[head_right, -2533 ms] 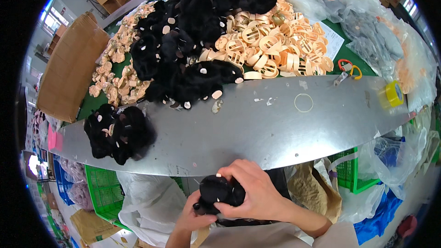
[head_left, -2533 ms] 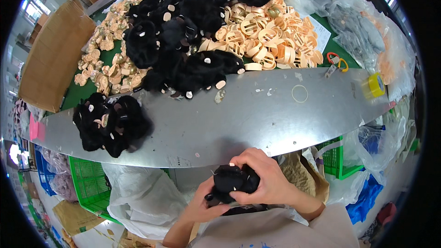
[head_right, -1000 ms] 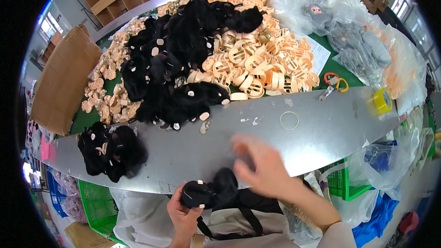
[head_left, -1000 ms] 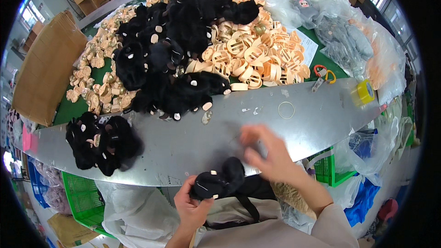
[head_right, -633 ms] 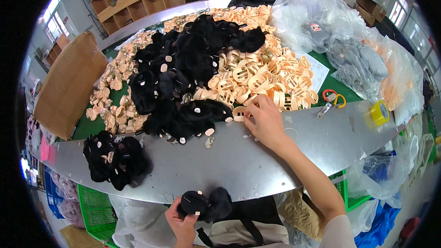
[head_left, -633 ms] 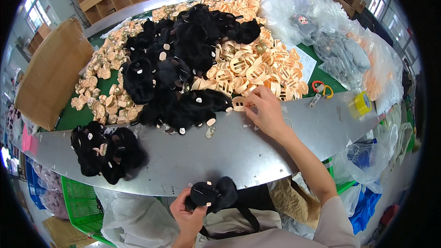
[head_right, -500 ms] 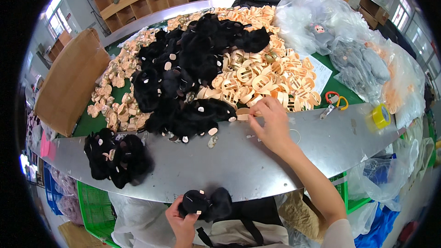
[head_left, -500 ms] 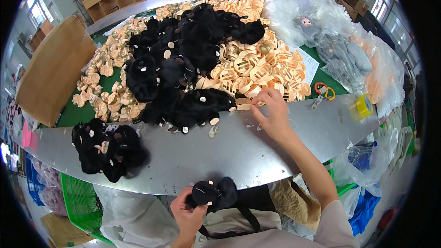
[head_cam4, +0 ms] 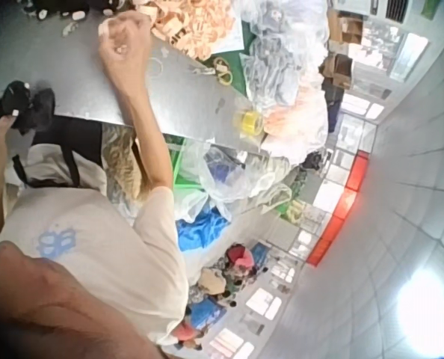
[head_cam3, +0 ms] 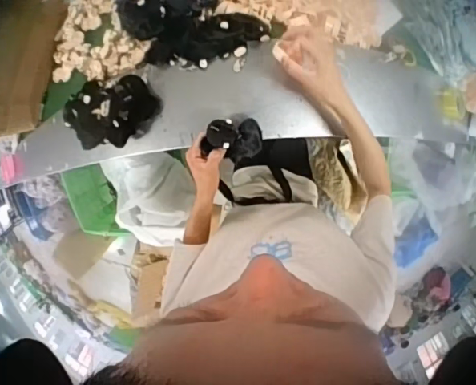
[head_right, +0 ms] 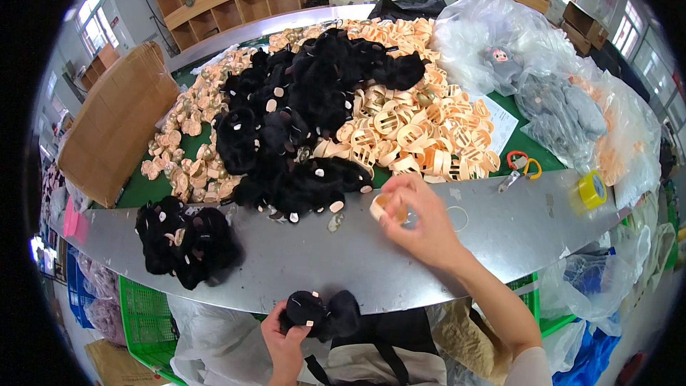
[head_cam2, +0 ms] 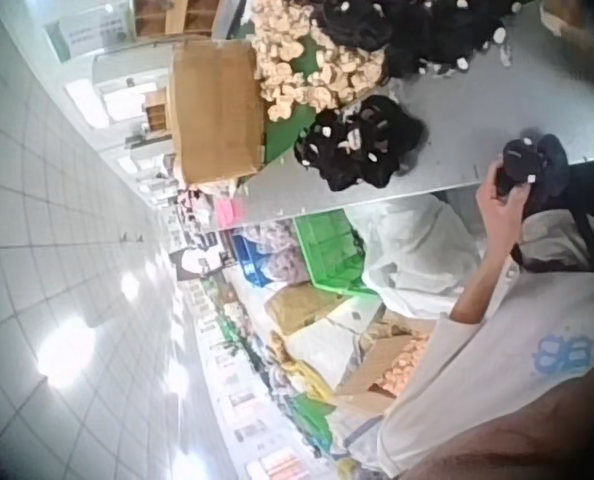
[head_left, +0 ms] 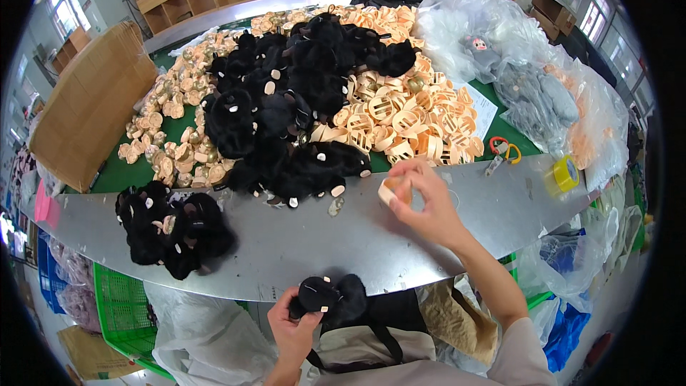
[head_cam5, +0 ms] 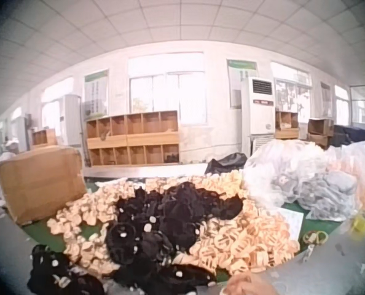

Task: The person repeatedly picks up black hair scrunchies and beige plastic hair clips from a table, inserts the clips into the scrunchies, and places the assembled items back on the table. The process is repeated continuously throughout the clip.

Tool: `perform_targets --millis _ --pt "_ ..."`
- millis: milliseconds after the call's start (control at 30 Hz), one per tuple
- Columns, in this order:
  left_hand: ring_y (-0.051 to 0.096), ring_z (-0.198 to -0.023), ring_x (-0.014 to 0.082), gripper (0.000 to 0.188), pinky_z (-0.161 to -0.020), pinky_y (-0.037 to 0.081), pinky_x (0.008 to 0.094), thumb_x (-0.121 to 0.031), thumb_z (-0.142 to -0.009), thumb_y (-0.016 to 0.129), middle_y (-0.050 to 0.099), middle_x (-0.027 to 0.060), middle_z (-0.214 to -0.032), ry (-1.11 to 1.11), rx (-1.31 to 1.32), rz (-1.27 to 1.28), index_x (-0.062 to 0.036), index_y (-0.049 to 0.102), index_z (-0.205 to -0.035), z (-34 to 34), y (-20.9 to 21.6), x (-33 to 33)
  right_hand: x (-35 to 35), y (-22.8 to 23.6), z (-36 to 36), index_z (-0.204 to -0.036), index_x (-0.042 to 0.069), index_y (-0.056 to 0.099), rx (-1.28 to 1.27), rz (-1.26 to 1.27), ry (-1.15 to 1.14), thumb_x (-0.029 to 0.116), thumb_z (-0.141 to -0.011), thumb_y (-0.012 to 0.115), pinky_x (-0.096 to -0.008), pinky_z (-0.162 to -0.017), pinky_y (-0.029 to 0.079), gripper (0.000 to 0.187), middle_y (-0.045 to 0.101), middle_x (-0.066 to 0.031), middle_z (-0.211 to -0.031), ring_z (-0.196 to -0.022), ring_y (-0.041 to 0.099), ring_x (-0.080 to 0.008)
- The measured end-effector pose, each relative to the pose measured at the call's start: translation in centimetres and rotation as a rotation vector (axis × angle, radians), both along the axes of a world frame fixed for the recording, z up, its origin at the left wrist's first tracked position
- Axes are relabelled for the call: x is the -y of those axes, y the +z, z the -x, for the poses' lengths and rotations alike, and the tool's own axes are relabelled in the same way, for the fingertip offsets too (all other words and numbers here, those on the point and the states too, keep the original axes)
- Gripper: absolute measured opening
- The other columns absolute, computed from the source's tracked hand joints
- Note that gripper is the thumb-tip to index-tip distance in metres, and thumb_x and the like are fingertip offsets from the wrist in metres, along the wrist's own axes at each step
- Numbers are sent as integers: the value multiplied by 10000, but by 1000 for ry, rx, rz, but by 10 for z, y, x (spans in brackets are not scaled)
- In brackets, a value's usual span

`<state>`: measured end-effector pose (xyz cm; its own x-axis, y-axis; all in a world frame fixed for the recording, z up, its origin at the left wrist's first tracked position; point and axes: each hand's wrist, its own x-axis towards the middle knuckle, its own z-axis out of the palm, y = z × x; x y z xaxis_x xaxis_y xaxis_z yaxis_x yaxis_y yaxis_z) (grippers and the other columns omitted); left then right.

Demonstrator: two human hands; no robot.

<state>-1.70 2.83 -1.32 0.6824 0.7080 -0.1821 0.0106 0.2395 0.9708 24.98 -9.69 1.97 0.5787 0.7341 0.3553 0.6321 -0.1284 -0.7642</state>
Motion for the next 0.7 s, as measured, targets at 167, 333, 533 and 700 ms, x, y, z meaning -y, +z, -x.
perform_targets --millis 167,333,533,700 --pt "513 -724 50 245 -657 437 194 -67 -727 690 596 -21 -793 13 35 -36 41 614 -934 -3 -5 6 9 12 48 -987 77 632 -4 14 324 99 -753 742 -352 -858 516 259 559 -108 -1176 -1050 604 -258" --pt "527 -716 47 282 -639 442 203 -104 -704 682 618 -1 -785 -114 4 -30 47 624 -934 3 -1 2 13 28 81 -1195 77 574 28 153 414 90 -677 810 -342 -809 562 569 562 -113 -1206 -1050 617 -266" --pt "546 -724 52 301 -652 455 213 -121 -728 687 633 -7 -785 -327 -94 -7 48 641 -974 15 -8 0 9 33 88 -1284 61 519 -107 126 538 215 -726 842 -358 -837 543 663 562 -117 -1223 -1056 603 -283" --pt "542 -726 53 278 -672 459 219 -97 -747 669 639 -12 -809 -345 -97 207 51 648 -981 18 -4 2 11 42 89 -1332 63 513 -35 40 469 229 -785 777 -369 -852 522 630 542 -139 -1229 -1084 568 -302"
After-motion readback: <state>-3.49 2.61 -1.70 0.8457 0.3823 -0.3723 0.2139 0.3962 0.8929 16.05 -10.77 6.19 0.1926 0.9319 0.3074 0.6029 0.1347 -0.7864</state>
